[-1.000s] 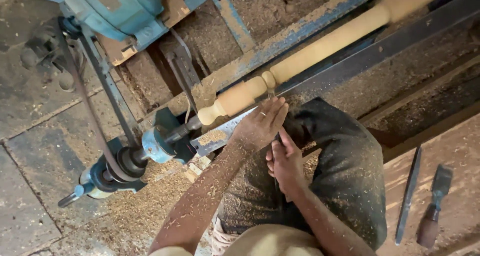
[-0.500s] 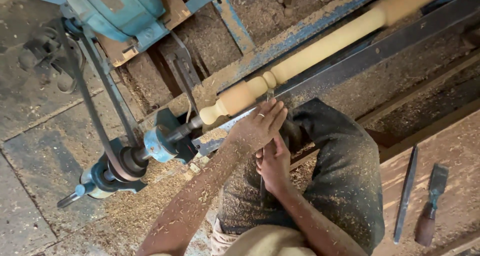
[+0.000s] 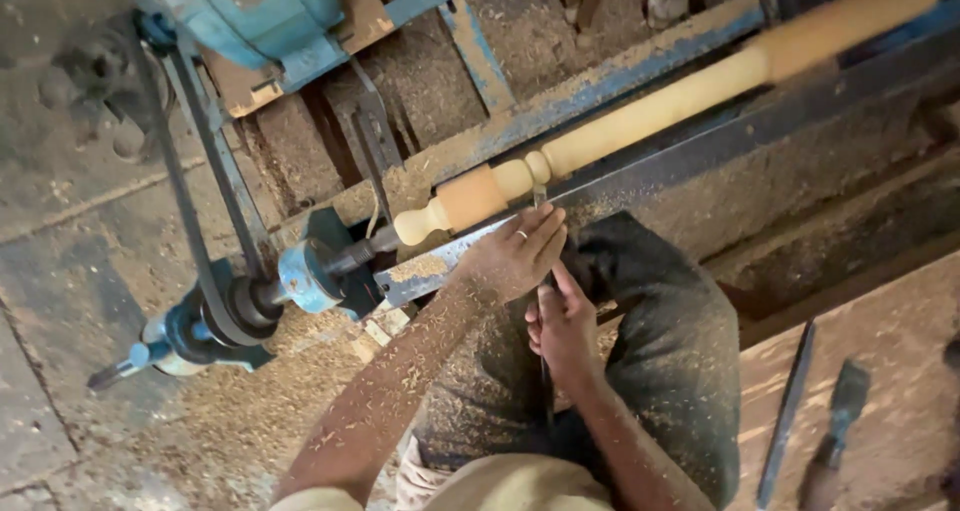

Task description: The person uses a chisel to shape a rotating wooden rod mounted on a lathe. They form decorative beads and grooves along the rod's length, removing wood shavings as the piece spins.

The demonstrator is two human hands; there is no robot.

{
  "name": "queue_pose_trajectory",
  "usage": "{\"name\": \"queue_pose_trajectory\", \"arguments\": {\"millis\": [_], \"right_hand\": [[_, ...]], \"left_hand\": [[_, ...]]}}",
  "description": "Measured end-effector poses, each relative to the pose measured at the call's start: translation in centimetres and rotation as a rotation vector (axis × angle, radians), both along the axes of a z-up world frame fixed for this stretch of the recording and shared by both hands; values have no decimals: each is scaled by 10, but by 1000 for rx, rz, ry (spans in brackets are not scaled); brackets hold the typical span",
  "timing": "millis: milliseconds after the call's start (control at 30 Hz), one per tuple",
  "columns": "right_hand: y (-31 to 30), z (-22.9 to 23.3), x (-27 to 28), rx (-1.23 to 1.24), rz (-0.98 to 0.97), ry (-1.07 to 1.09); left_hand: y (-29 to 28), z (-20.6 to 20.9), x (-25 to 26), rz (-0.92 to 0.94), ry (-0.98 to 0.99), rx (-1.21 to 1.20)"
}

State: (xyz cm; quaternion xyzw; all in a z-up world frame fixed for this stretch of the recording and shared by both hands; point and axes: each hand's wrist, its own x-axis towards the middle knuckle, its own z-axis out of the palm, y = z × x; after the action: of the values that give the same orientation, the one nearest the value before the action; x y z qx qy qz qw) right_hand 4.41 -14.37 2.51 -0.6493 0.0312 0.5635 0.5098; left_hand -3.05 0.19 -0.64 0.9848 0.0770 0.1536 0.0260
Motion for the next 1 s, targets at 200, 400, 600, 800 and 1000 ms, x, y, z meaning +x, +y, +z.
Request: {"name": "queue_pose_trajectory", "arguments": {"millis": [200,400,600,800,1000], "right_hand": [[-5,1,38,-50,161,-58],[-7,7,67,-17,298,-121],[-7,9,100,-28,417,-126],[-2,11,129,-106,498,-117],[16,19,169,-154,742,-163]], "left_hand": [[-3,1,4,-11,-21,6],[-3,4,5,-13,-20,9],[-6,8,13,8,152,-120],[-9,18,25,48,255,-138],[-7,38,36,41,419,-149]]}}
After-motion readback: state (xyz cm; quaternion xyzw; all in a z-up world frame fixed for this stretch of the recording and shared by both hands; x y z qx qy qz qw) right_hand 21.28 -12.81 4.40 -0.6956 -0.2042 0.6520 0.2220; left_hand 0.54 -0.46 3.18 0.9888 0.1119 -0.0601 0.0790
